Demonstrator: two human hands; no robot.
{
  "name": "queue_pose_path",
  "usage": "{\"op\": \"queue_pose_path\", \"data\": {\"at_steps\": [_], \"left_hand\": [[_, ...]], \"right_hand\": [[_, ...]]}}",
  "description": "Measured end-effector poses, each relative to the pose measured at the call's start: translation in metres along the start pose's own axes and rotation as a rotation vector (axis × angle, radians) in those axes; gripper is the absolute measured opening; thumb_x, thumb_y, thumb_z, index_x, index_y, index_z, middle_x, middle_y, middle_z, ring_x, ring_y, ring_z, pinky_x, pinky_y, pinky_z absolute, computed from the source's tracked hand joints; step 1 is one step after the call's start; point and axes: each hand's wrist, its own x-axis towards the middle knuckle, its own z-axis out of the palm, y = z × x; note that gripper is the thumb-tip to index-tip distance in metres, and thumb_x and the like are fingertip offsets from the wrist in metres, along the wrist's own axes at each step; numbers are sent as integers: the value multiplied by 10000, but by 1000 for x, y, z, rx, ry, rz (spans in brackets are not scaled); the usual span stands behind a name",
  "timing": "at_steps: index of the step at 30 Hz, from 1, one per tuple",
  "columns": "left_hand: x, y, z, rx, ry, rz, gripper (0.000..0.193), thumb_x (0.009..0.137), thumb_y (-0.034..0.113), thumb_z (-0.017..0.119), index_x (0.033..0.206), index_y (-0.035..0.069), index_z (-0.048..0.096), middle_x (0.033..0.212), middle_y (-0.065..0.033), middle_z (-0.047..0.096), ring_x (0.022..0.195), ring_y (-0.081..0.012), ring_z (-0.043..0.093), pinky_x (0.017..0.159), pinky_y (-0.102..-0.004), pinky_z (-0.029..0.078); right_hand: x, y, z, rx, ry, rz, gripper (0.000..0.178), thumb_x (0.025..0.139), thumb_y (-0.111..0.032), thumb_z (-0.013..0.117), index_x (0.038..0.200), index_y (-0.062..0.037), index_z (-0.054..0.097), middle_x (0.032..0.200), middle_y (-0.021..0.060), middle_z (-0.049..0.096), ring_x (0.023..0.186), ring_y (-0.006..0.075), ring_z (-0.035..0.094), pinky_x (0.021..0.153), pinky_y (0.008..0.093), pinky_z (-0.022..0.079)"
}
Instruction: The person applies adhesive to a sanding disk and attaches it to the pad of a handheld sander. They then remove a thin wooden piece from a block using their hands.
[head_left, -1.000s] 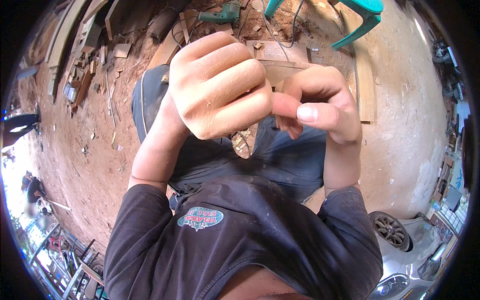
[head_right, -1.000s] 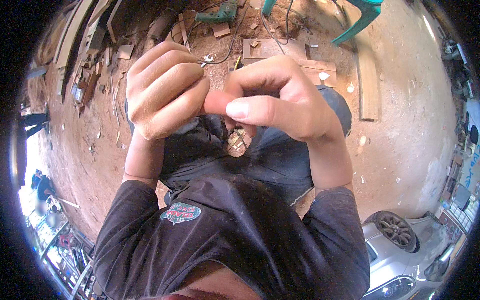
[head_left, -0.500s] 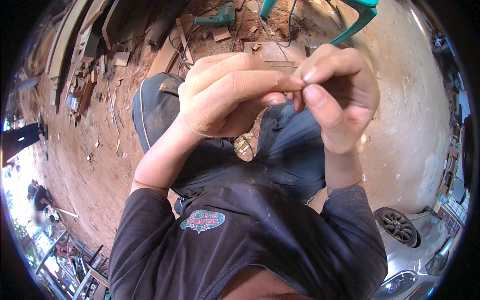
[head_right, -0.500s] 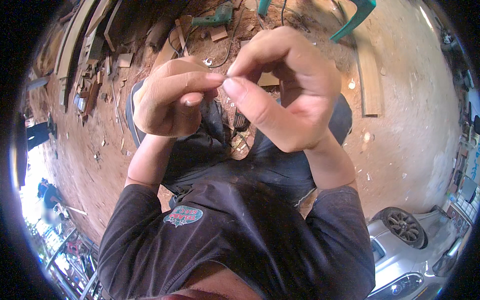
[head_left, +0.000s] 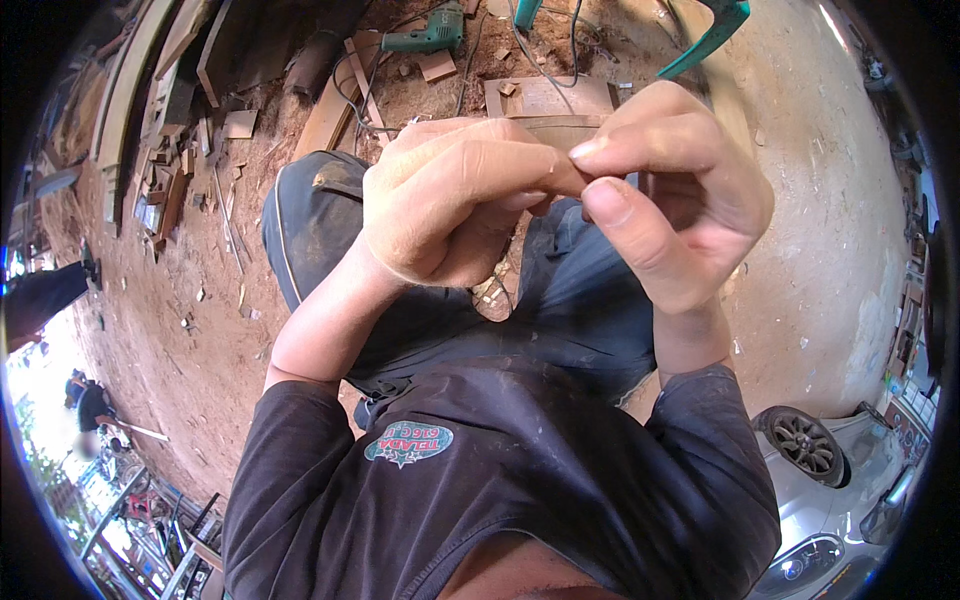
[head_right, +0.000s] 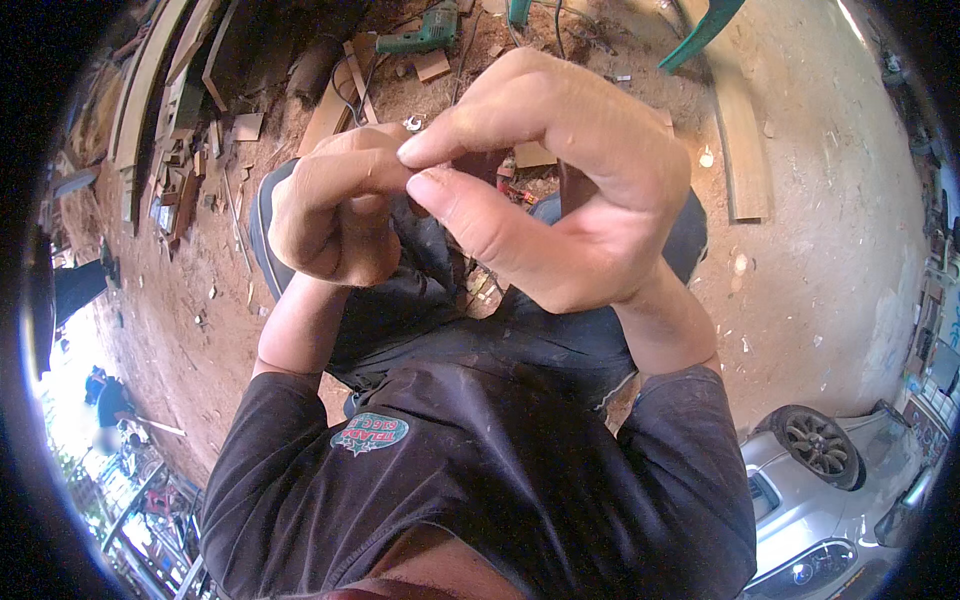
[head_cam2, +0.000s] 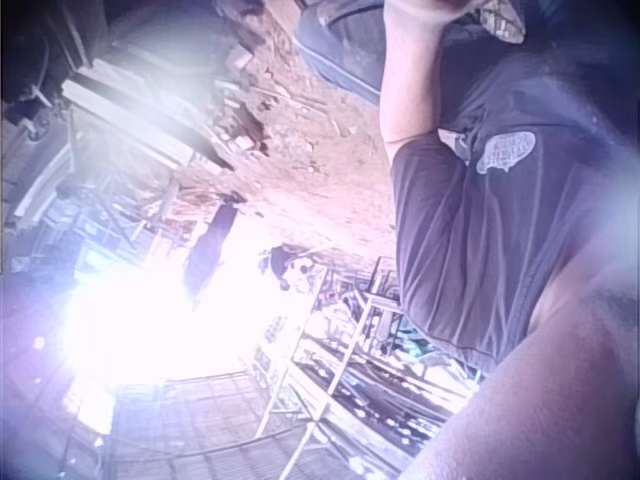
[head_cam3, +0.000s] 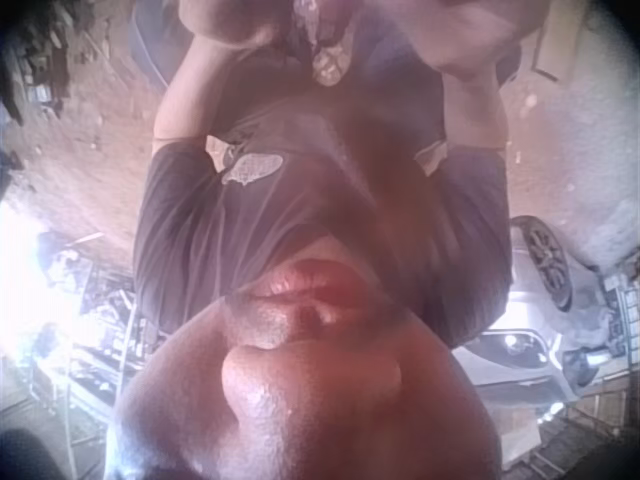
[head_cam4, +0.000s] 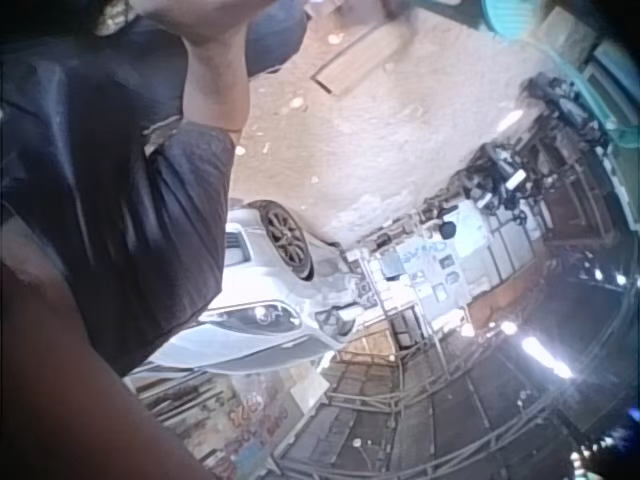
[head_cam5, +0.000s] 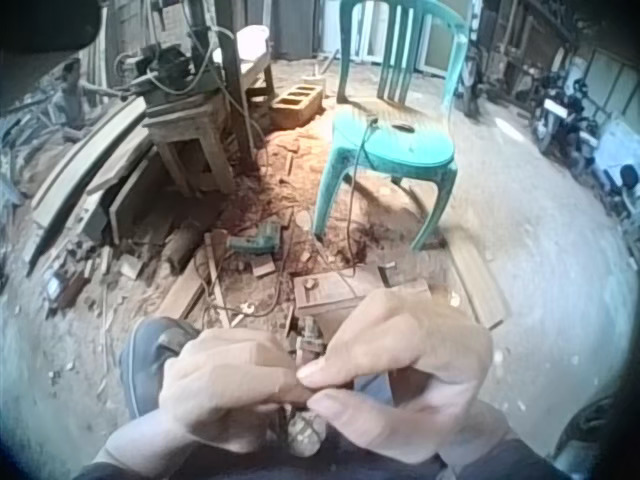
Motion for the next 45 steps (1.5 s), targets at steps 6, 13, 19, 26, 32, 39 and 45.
{"op": "queue_pose_path", "data": {"at_steps": [6, 13, 19, 26, 32, 39, 45], "left_hand": [[-2, -4, 1, 0, -23, 31, 345, 741, -119, 678, 1060, 0, 621, 798, -97, 685, 632, -262, 664, 552, -337, 528], [-3, -6, -1, -13, -49, 51, 366, 694, -128, 664, 1032, 5, 619, 764, -91, 660, 615, -263, 647, 542, -344, 518], [-2, -3, -3, 4, -43, 38, 314, 701, -107, 693, 990, 5, 642, 752, -102, 643, 608, -279, 639, 541, -355, 513], [-5, -4, -4, -26, -46, 0, 297, 697, -81, 730, 968, 12, 656, 749, -104, 635, 608, -287, 639, 547, -361, 513], [-4, -5, -5, -54, -68, -4, 312, 680, -71, 741, 967, 21, 658, 735, -93, 627, 612, -286, 639, 545, -360, 507], [-4, -4, -4, -60, -72, -11, 299, 690, -57, 750, 964, 21, 658, 727, -87, 624, 609, -287, 633, 541, -359, 495], [-5, -4, -3, -58, -57, -12, 296, 711, -56, 742, 982, 26, 656, 757, -85, 659, 638, -282, 657, 558, -357, 513]], "right_hand": [[-3, 0, 1, -57, -13, -70, 185, 800, 22, 752, 966, 15, 672, 930, 153, 658, 811, 179, 610, 724, 261, 477], [-1, 3, 0, -112, -48, -176, 238, 788, 20, 782, 1000, 14, 676, 956, 177, 675, 826, 215, 659, 713, 280, 532], [1, 4, -1, -134, -87, -210, 257, 784, 36, 787, 1017, 8, 682, 942, 176, 688, 810, 222, 679, 695, 287, 558], [2, 2, -1, -195, -86, -219, 239, 791, 34, 800, 992, -15, 681, 921, 163, 695, 810, 231, 701, 727, 315, 584], [1, -2, 0, -231, -88, -214, 232, 797, -2, 825, 978, -24, 681, 904, 154, 704, 798, 230, 710, 731, 330, 594], [0, -1, 2, -202, -61, -220, 203, 822, -25, 820, 972, -23, 683, 893, 153, 705, 776, 232, 711, 712, 327, 594], [0, 1, 3, -190, -53, -229, 190, 832, -27, 813, 957, -11, 671, 877, 153, 701, 769, 236, 711, 705, 330, 593]]}}
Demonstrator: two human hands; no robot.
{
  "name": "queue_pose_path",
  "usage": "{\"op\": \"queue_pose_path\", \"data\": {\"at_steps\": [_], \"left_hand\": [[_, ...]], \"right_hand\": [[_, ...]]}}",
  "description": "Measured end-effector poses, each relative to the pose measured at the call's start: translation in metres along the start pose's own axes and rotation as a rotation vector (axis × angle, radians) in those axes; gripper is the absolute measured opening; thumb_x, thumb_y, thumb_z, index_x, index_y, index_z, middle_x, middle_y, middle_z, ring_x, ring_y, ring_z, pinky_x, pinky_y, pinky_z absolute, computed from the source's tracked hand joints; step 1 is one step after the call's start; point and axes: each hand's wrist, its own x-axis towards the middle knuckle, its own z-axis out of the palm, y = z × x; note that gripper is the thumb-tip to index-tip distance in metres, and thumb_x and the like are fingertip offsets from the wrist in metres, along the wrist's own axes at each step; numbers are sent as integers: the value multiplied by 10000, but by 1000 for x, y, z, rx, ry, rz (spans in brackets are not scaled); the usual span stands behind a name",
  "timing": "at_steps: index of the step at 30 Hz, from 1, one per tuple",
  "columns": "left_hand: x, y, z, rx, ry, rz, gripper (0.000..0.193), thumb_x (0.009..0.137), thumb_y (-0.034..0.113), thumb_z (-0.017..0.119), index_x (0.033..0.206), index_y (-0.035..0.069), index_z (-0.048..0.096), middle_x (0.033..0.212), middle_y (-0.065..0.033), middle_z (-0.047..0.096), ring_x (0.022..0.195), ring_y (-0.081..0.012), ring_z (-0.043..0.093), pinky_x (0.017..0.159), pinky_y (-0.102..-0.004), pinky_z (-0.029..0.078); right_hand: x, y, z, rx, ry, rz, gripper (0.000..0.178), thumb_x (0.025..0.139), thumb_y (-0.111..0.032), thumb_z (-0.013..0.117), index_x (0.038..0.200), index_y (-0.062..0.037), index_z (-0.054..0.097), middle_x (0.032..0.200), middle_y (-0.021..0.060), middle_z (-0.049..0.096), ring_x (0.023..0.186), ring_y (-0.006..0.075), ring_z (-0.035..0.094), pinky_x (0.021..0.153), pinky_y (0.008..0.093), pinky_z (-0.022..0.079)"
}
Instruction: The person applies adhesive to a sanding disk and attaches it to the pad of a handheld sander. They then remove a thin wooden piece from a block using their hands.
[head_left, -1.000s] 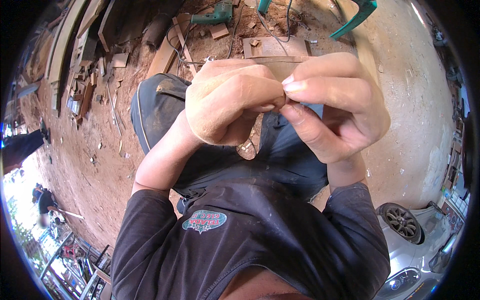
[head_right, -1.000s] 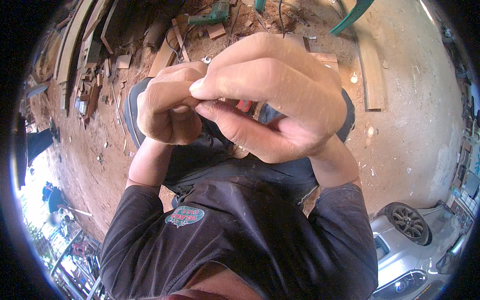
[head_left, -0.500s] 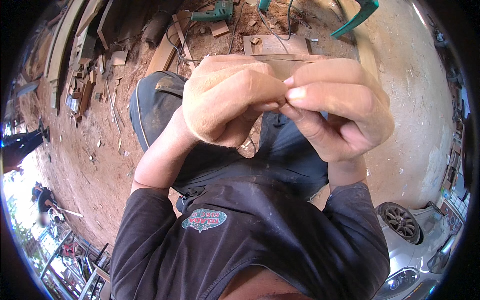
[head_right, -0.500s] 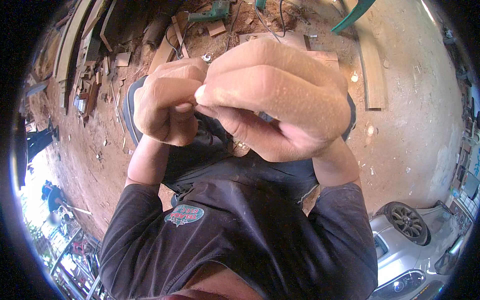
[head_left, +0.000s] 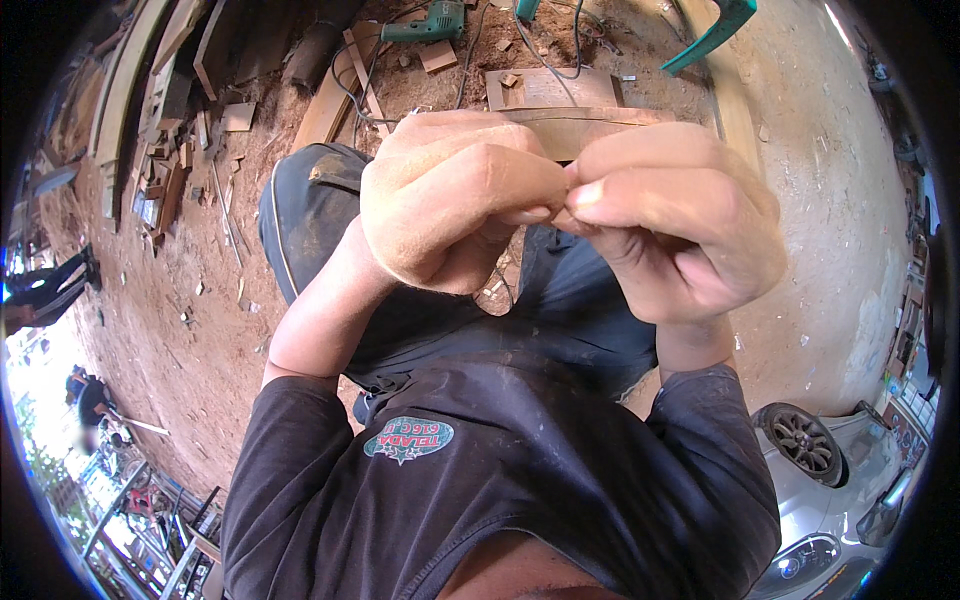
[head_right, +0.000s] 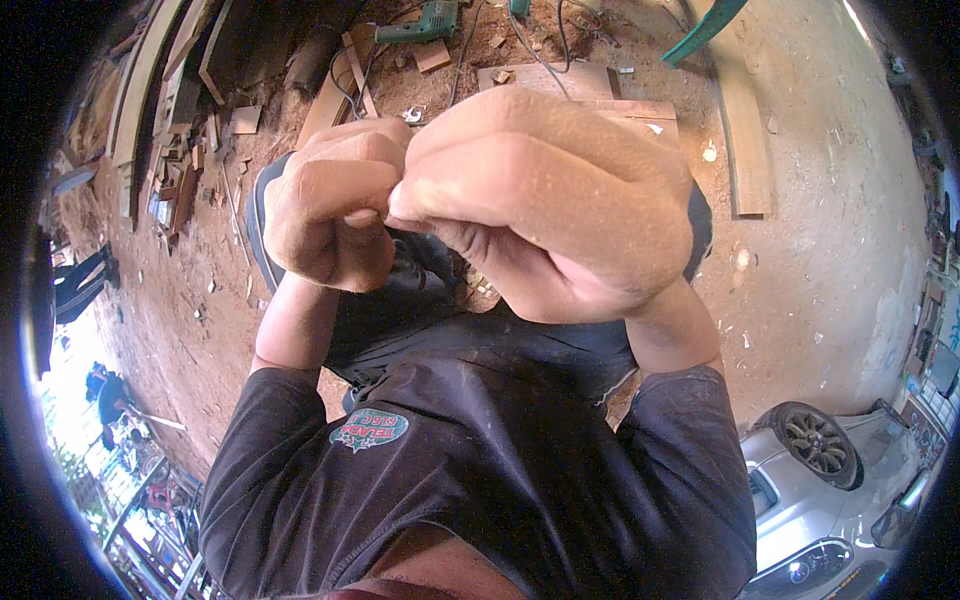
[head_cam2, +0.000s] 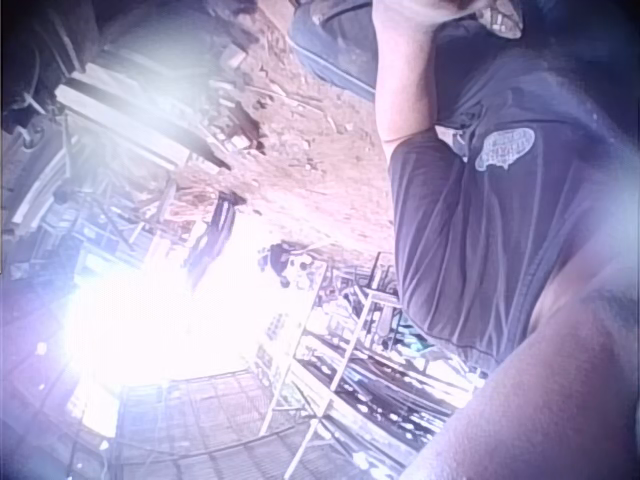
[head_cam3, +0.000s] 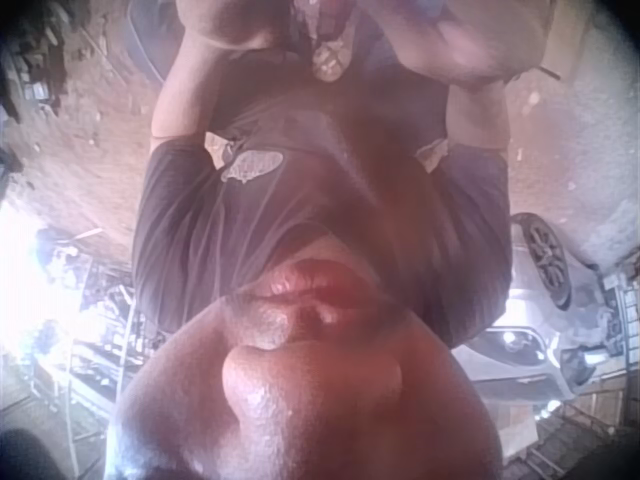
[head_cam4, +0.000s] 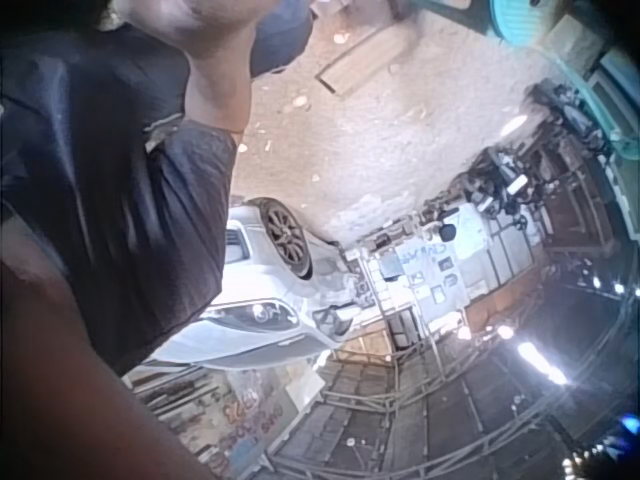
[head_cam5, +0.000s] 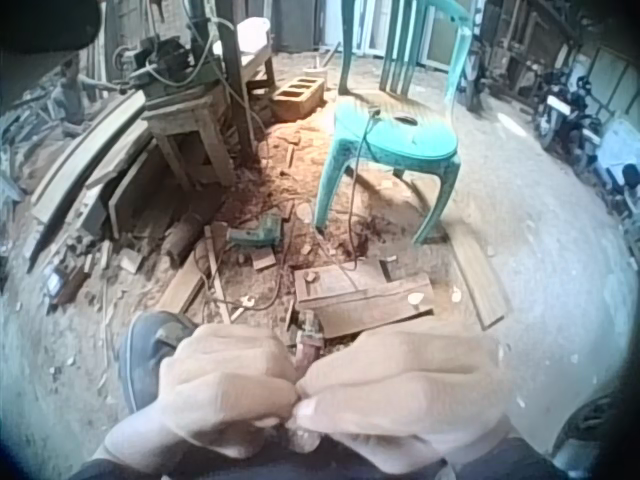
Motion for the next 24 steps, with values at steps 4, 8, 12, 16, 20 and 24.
{"op": "queue_pose_path", "data": {"at_steps": [4, 8, 12, 16, 20, 24], "left_hand": [[2, 0, -1, -16, 3, 12, 296, 727, -67, 733, 997, 24, 651, 775, -76, 684, 645, -274, 670, 561, -355, 520], [3, -1, 0, -31, 6, 29, 285, 740, -62, 738, 999, 12, 646, 769, -71, 686, 626, -271, 664, 547, -349, 513], [3, -1, -1, -20, -2, 32, 282, 731, -51, 753, 987, 2, 646, 751, -69, 674, 603, -267, 653, 534, -346, 505], [3, 0, -1, -31, -1, 29, 299, 703, -72, 742, 977, 5, 652, 732, -72, 653, 600, -259, 646, 530, -345, 500], [3, 0, -1, -20, -6, 38, 326, 674, -87, 724, 978, 9, 656, 739, -76, 652, 610, -260, 648, 535, -348, 502], [1, 0, -6, 7, -85, 18, 336, 661, -70, 722, 979, 18, 658, 770, -81, 664, 626, -269, 652, 545, -357, 509]], "right_hand": [[0, -1, -2, -31, -16, -6, 191, 837, -25, 808, 961, -1, 665, 878, 160, 696, 773, 241, 709, 710, 335, 593], [-2, -2, 0, 18, 8, 23, 196, 841, -26, 805, 976, 6, 666, 899, 164, 692, 785, 245, 707, 722, 336, 594], [-1, -2, -1, -11, -8, 14, 197, 847, -36, 803, 986, 7, 670, 912, 161, 691, 793, 246, 708, 725, 336, 594], [0, -2, -2, -22, -24, -2, 196, 846, -48, 805, 988, -5, 676, 898, 154, 697, 787, 242, 710, 717, 333, 592], [0, 0, -1, -18, -14, -6, 196, 841, -56, 809, 982, -14, 680, 884, 149, 702, 771, 240, 712, 701, 329, 589], [0, 0, -3, -12, -37, -7, 186, 843, -59, 806, 970, -15, 677, 876, 153, 702, 759, 239, 711, 688, 326, 585]]}}
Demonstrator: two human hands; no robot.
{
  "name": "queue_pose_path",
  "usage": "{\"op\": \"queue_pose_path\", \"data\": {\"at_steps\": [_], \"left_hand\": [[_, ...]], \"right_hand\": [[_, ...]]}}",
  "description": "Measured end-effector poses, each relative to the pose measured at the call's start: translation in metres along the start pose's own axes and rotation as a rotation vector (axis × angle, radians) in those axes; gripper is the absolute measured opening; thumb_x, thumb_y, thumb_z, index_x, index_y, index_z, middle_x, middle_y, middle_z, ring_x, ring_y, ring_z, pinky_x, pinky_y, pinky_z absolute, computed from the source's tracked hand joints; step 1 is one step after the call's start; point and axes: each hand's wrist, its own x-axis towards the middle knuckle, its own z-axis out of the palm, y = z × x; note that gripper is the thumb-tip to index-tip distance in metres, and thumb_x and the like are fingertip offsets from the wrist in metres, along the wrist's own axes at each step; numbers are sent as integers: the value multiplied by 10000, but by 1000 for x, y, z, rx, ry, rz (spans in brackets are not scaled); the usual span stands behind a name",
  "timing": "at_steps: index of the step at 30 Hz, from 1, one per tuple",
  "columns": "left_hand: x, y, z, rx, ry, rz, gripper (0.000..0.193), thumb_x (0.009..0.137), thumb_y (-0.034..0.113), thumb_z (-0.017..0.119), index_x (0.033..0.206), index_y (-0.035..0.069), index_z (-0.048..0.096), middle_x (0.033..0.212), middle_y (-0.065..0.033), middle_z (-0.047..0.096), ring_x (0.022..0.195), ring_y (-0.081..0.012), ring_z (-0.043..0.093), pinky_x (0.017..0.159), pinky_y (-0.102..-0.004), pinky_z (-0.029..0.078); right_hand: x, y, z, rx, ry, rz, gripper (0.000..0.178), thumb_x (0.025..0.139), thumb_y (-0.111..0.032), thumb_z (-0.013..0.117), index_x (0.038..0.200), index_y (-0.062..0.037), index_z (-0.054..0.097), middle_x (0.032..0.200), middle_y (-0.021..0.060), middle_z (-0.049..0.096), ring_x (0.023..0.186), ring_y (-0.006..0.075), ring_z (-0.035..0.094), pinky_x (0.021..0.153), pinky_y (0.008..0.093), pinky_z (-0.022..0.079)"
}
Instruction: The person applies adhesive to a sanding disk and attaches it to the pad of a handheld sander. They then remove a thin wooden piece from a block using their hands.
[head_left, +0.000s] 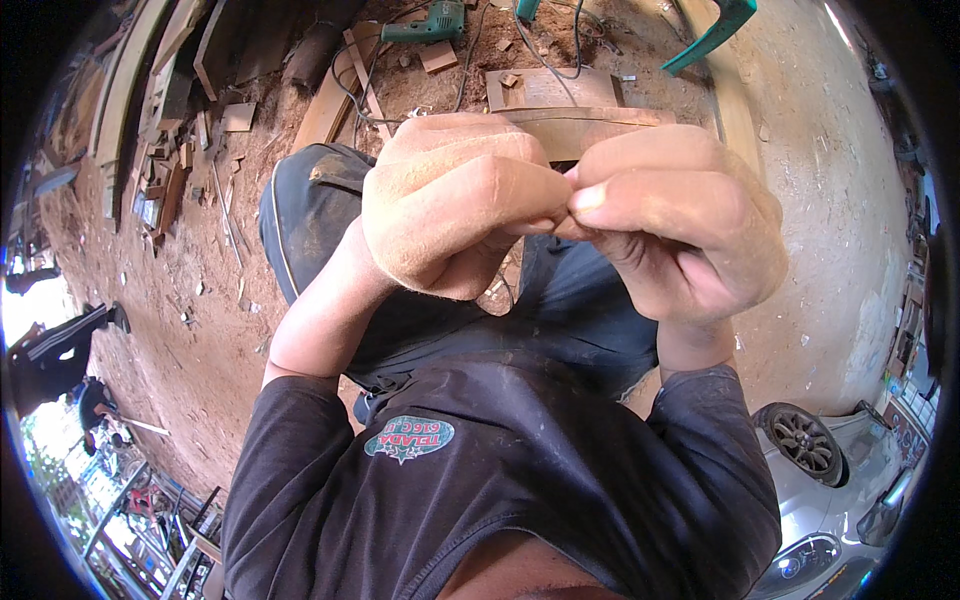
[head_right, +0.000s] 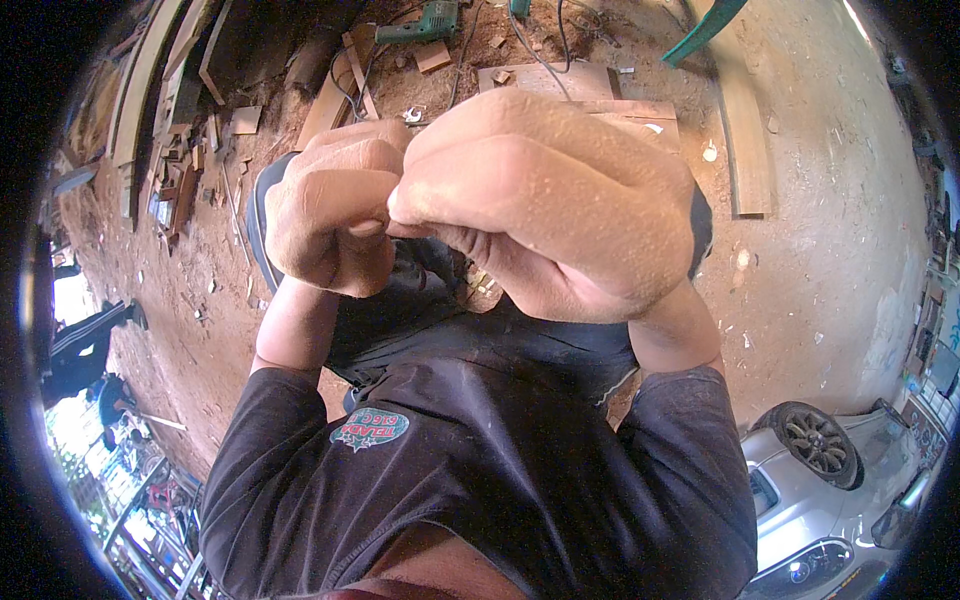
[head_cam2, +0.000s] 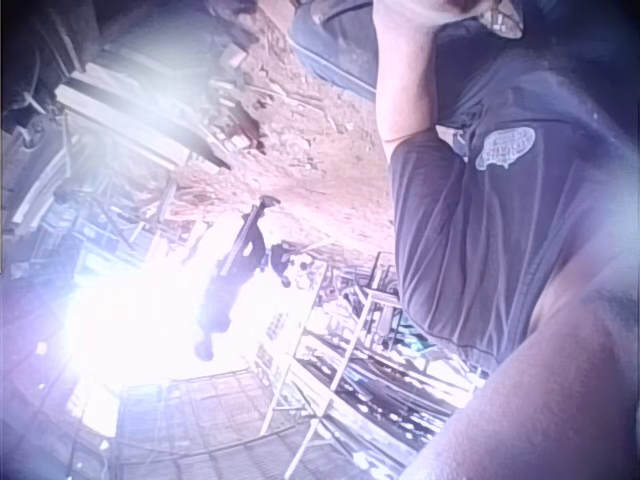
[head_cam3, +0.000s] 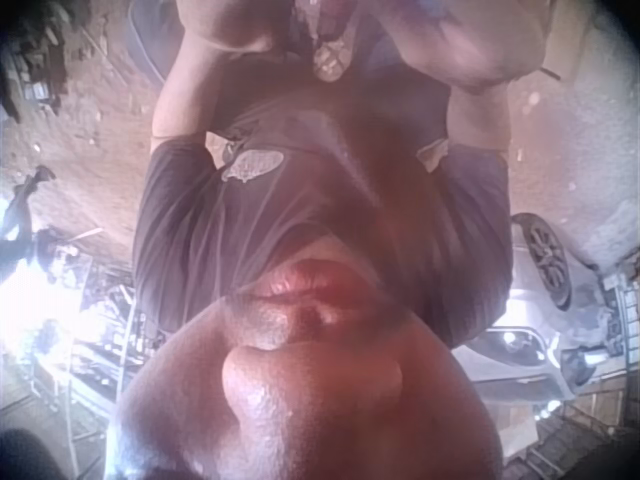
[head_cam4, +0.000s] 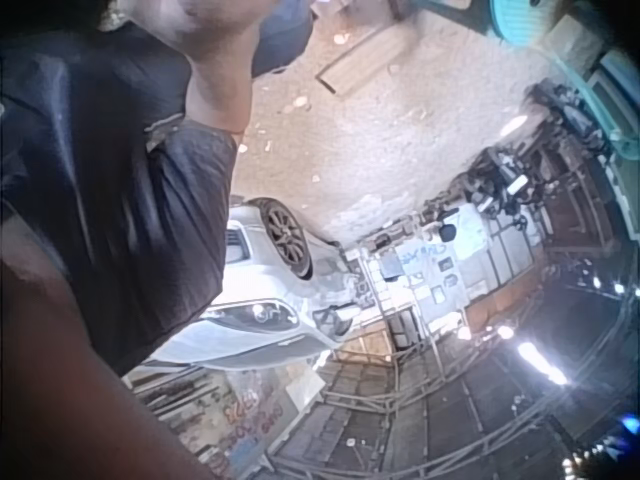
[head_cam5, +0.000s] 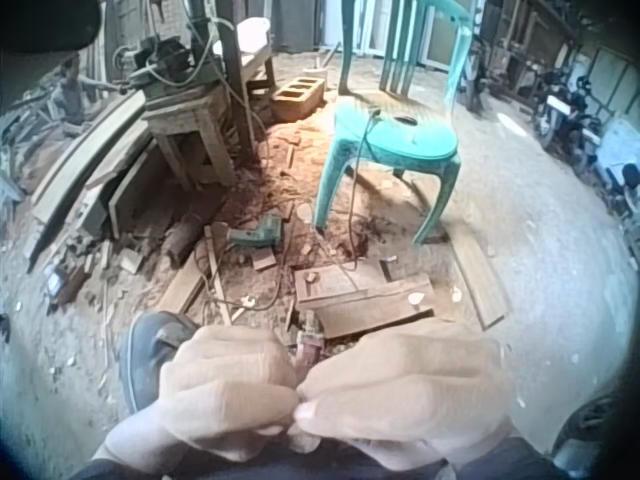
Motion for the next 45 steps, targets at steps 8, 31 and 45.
{"op": "queue_pose_path", "data": {"at_steps": [8, 31, 45], "left_hand": [[2, 0, 3, 29, 75, 22, 356, 639, -46, 725, 980, 33, 662, 757, -69, 637, 603, -265, 629, 534, -352, 499], [5, 0, -9, 155, -41, -35, 227, 697, 22, 762, 885, 26, 636, 708, -79, 602, 578, -286, 601, 509, -366, 450], [5, -1, -14, 134, -108, -130, 156, 761, 1, 722, 894, 36, 648, 727, -80, 628, 607, -300, 620, 540, -373, 478]], "right_hand": [[0, 0, 3, 64, 16, 32, 173, 846, -19, 791, 966, 5, 668, 865, 165, 690, 746, 239, 699, 660, 319, 575], [4, -2, -5, -163, -70, 100, 214, 692, 128, 692, 898, 72, 707, 830, 181, 723, 759, 287, 717, 707, 345, 592], [3, 1, -2, -296, -67, -11, 270, 701, 177, 713, 924, 29, 682, 830, 149, 710, 753, 271, 723, 681, 330, 590]]}}
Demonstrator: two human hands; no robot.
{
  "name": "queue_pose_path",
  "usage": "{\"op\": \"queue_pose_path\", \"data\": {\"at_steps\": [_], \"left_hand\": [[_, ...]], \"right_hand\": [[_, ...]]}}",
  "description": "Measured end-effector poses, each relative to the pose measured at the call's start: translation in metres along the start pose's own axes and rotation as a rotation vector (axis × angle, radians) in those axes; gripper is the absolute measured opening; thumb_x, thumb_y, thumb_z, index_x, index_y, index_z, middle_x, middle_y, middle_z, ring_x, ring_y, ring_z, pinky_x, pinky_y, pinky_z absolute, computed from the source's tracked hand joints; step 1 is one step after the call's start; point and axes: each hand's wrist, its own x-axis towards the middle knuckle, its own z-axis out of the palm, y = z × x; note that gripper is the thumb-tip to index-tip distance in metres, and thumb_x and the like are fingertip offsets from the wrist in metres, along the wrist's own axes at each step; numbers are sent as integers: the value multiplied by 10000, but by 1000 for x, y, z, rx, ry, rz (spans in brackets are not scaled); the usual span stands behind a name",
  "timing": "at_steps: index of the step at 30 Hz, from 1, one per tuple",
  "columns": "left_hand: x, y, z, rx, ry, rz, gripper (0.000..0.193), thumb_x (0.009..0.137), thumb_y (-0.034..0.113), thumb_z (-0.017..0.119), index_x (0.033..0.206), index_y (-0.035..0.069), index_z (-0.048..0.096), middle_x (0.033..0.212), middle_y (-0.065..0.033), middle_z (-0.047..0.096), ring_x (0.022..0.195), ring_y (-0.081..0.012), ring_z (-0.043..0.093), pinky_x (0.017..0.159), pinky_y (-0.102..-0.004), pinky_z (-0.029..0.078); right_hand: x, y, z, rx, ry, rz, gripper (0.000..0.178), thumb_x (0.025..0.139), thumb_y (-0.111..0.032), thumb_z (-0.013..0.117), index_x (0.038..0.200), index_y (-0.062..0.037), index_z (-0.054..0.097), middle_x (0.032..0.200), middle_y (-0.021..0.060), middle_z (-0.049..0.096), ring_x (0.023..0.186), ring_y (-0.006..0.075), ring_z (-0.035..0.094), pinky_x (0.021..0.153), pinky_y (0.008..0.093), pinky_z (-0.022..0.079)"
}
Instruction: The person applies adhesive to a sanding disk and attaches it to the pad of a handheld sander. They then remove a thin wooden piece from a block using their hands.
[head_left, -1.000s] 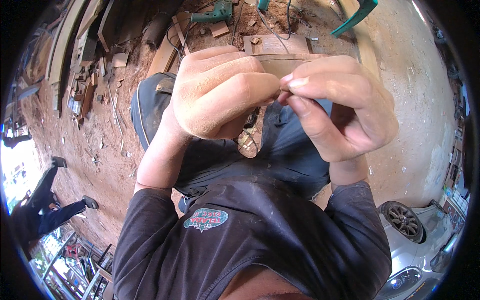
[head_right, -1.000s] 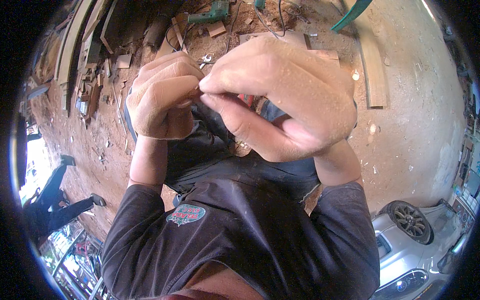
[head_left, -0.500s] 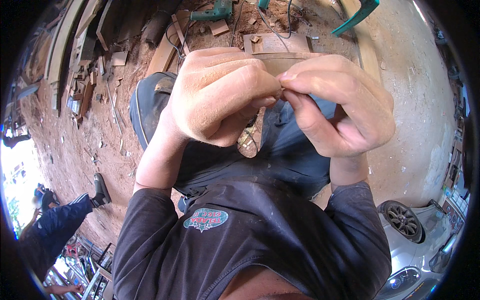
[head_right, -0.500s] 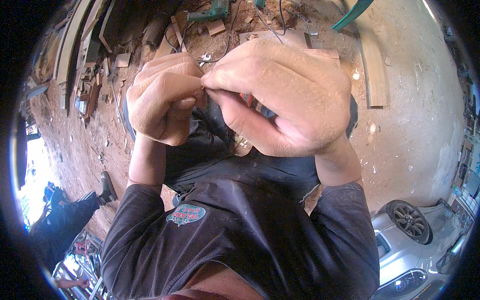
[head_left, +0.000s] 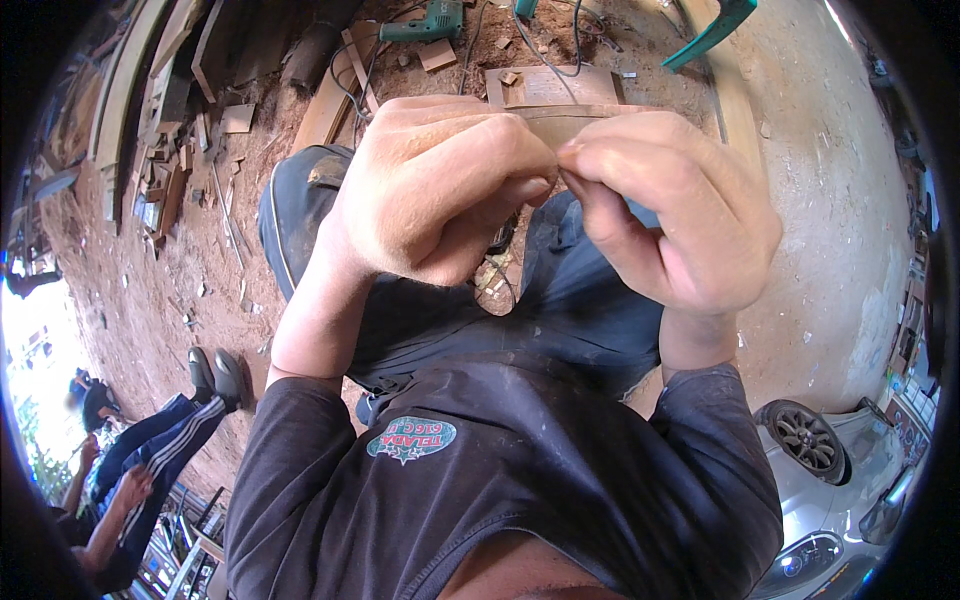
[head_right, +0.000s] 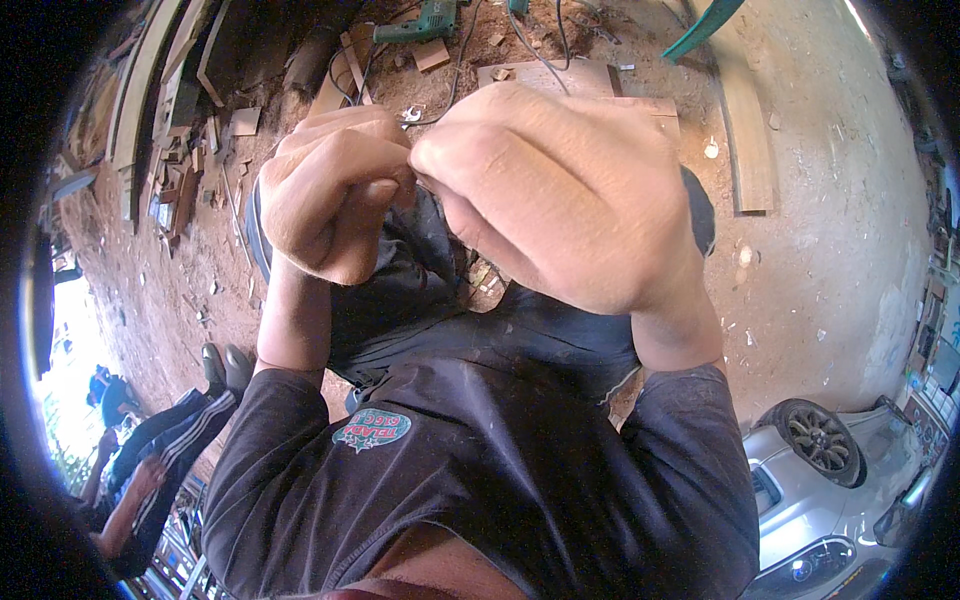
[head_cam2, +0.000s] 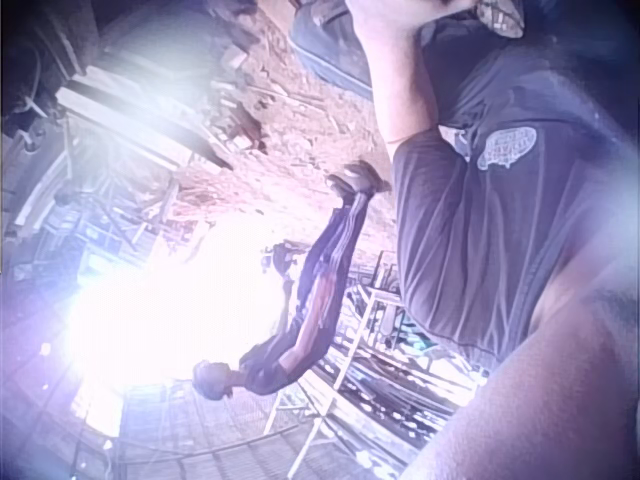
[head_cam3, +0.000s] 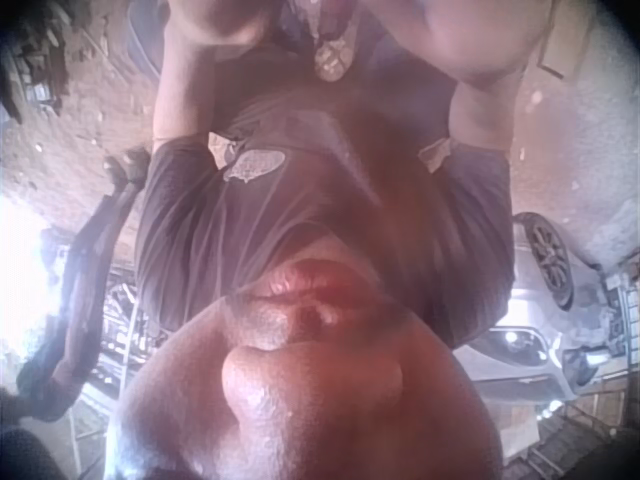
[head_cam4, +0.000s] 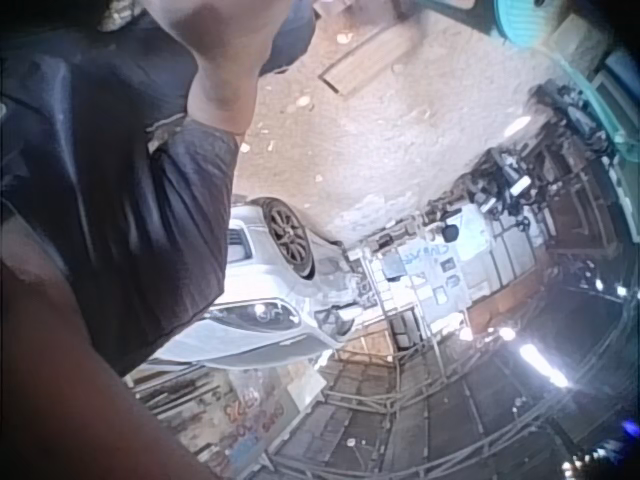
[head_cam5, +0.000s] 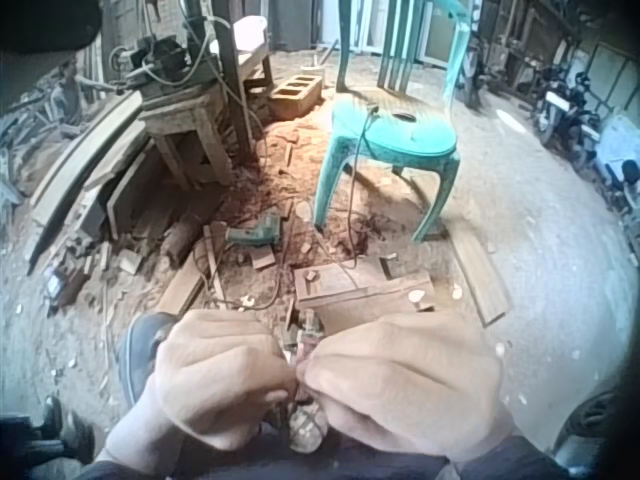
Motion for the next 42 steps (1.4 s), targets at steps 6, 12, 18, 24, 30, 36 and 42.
{"op": "queue_pose_path", "data": {"at_steps": [6, 12, 18, 24, 30, 36, 42], "left_hand": [[0, -1, 3, -35, 8, -15, 129, 784, -2, 714, 888, 36, 649, 721, -79, 630, 622, -301, 632, 555, -375, 490], [2, -1, 4, -29, 29, -31, 119, 793, 7, 720, 894, 38, 664, 713, -83, 629, 625, -306, 633, 562, -377, 495], [1, 0, 4, -15, 31, -25, 129, 792, 1, 719, 907, 36, 672, 731, -90, 642, 637, -302, 646, 567, -369, 499], [0, -2, -2, 14, 107, -46, 88, 835, -15, 688, 915, 17, 669, 733, -88, 652, 627, -284, 654, 574, -353, 509], [-2, 1, 0, -138, 143, -60, 127, 885, -49, 630, 992, 5, 668, 797, -86, 704, 614, -216, 661, 580, -301, 520], [-7, 2, 8, -353, 221, -96, 173, 977, -66, 516, 1049, -21, 668, 878, -103, 744, 576, -127, 632, 550, -253, 519], [-7, 1, 7, -412, 218, -91, 184, 992, -66, 496, 1067, -37, 661, 888, -119, 744, 583, -120, 629, 542, -244, 513]], "right_hand": [[-3, -1, 2, -47, 13, -8, 262, 722, 153, 728, 937, 13, 676, 816, 127, 688, 728, 255, 704, 663, 315, 580], [-3, -2, 4, -72, 50, 5, 256, 717, 127, 756, 928, 4, 677, 807, 123, 680, 723, 249, 697, 654, 312, 574], [-2, -6, 3, -110, 41, 4, 252, 719, 127, 742, 930, 4, 681, 808, 123, 684, 734, 249, 704, 663, 313, 579], [-2, -9, 1, -99, 72, 20, 234, 726, 125, 716, 925, 7, 682, 810, 124, 696, 748, 254, 709, 716, 336, 595], [-2, -4, 0, -59, 103, 42, 199, 740, 121, 691, 913, 28, 665, 810, 135, 692, 749, 248, 702, 706, 324, 579], [-3, 5, 0, 84, 99, 169, 86, 832, 92, 638, 912, 60, 628, 825, 145, 665, 721, 193, 655, 659, 274, 529], [-8, 5, 3, 243, 83, 271, 39, 911, 51, 602, 941, 75, 607, 889, 144, 635, 707, 169, 634, 640, 262, 524]]}}
